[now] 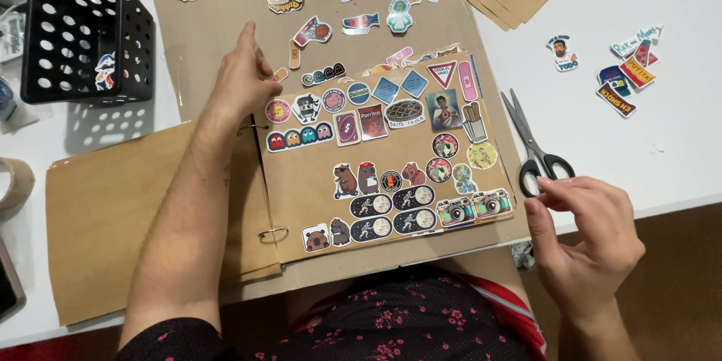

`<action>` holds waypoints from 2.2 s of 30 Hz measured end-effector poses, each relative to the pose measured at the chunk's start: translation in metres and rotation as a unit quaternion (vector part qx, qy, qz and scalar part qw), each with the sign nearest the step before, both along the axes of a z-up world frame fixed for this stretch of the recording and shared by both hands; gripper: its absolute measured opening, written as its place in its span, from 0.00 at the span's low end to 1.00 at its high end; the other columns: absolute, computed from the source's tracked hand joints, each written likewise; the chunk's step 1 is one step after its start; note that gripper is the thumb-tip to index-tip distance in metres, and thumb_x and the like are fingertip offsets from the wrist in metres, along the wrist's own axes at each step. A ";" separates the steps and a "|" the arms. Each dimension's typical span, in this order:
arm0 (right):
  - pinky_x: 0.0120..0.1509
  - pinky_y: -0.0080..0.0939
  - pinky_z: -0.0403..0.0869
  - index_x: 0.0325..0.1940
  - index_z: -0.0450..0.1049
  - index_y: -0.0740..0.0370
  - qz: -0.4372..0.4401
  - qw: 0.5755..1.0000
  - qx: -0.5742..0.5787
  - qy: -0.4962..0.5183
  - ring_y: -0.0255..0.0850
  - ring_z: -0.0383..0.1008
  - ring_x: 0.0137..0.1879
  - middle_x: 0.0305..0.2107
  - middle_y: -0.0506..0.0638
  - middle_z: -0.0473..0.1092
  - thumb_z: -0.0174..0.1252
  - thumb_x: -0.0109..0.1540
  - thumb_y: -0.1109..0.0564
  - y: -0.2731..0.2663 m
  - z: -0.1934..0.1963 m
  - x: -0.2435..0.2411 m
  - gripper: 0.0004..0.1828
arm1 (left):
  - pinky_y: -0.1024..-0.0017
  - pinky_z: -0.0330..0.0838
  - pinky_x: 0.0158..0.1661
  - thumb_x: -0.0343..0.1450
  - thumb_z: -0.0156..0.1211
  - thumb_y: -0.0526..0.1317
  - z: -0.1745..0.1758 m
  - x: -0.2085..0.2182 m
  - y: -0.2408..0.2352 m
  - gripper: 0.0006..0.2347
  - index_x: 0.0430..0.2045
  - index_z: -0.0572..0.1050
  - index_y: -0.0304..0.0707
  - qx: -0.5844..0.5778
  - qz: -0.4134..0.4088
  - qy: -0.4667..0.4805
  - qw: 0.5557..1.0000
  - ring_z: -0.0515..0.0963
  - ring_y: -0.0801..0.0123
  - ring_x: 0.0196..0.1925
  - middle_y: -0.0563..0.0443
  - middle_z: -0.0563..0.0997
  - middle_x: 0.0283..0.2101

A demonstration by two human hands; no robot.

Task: Peeling the backing off stickers and placing them onto a page in a binder, occasionally using scissors to cut them

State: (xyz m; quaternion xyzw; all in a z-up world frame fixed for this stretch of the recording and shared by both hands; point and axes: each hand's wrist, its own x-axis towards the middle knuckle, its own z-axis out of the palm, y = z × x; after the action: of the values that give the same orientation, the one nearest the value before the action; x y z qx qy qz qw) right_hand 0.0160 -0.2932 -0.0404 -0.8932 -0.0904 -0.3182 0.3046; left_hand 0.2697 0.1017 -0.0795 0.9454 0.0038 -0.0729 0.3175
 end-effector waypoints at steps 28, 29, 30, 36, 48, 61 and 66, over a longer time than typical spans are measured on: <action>0.55 0.44 0.76 0.41 0.76 0.64 0.220 0.970 0.098 -0.030 0.49 0.74 0.45 0.32 0.52 0.75 0.64 0.56 0.52 0.051 0.000 -0.013 0.15 | 0.59 0.84 0.54 0.64 0.70 0.20 0.047 -0.247 -0.089 0.42 0.71 0.49 0.33 -0.579 -0.126 -0.193 0.782 0.87 0.57 0.41 0.42 0.84 0.35; 0.56 0.43 0.76 0.40 0.77 0.59 0.249 0.965 0.058 -0.063 0.46 0.73 0.45 0.31 0.48 0.75 0.63 0.56 0.47 0.056 0.004 -0.014 0.15 | 0.62 0.84 0.52 0.67 0.70 0.23 0.051 -0.254 -0.092 0.39 0.70 0.49 0.30 -0.557 -0.188 -0.224 0.777 0.87 0.55 0.42 0.43 0.84 0.35; 0.56 0.43 0.76 0.40 0.78 0.54 0.273 0.957 0.015 -0.096 0.43 0.73 0.44 0.30 0.45 0.75 0.62 0.57 0.43 0.058 0.009 -0.017 0.16 | 0.66 0.84 0.50 0.69 0.70 0.26 0.055 -0.261 -0.097 0.37 0.70 0.50 0.28 -0.535 -0.251 -0.251 0.767 0.86 0.54 0.43 0.45 0.85 0.36; 0.51 0.30 0.76 0.38 0.79 0.50 0.331 0.930 0.007 -0.158 0.38 0.72 0.41 0.30 0.41 0.75 0.66 0.56 0.48 0.064 0.025 -0.018 0.09 | 0.66 0.87 0.42 0.73 0.64 0.22 0.080 -0.276 -0.102 0.31 0.67 0.51 0.31 -0.482 -0.304 -0.332 0.752 0.88 0.54 0.37 0.43 0.84 0.36; 0.50 0.30 0.76 0.37 0.78 0.50 0.336 0.926 0.018 -0.170 0.37 0.72 0.40 0.29 0.39 0.75 0.65 0.57 0.51 0.068 0.019 -0.021 0.06 | 0.62 0.88 0.46 0.72 0.66 0.22 0.069 -0.281 -0.104 0.37 0.71 0.44 0.33 -0.505 -0.295 -0.324 0.743 0.88 0.50 0.39 0.36 0.83 0.37; 0.52 0.31 0.78 0.46 0.79 0.54 0.352 0.932 -0.065 -0.053 0.35 0.71 0.47 0.38 0.38 0.77 0.54 0.65 0.57 0.060 0.015 -0.021 0.10 | 0.68 0.86 0.37 0.73 0.65 0.24 0.039 -0.276 -0.101 0.37 0.72 0.44 0.36 -0.383 -0.306 -0.386 0.782 0.88 0.56 0.38 0.43 0.85 0.42; 0.49 0.29 0.80 0.42 0.80 0.56 0.346 0.935 -0.033 -0.067 0.35 0.75 0.40 0.31 0.41 0.75 0.63 0.62 0.54 0.061 0.001 -0.009 0.06 | 0.70 0.86 0.37 0.73 0.66 0.27 0.021 -0.272 -0.106 0.36 0.70 0.45 0.32 -0.335 -0.290 -0.375 0.814 0.89 0.59 0.40 0.47 0.85 0.45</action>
State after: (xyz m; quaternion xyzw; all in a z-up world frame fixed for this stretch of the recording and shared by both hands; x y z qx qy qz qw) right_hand 0.0065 -0.2318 -0.0397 -0.7929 -0.4246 -0.2488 0.3594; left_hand -0.0027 -0.0039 -0.0588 0.6917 -0.4149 0.2015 0.5557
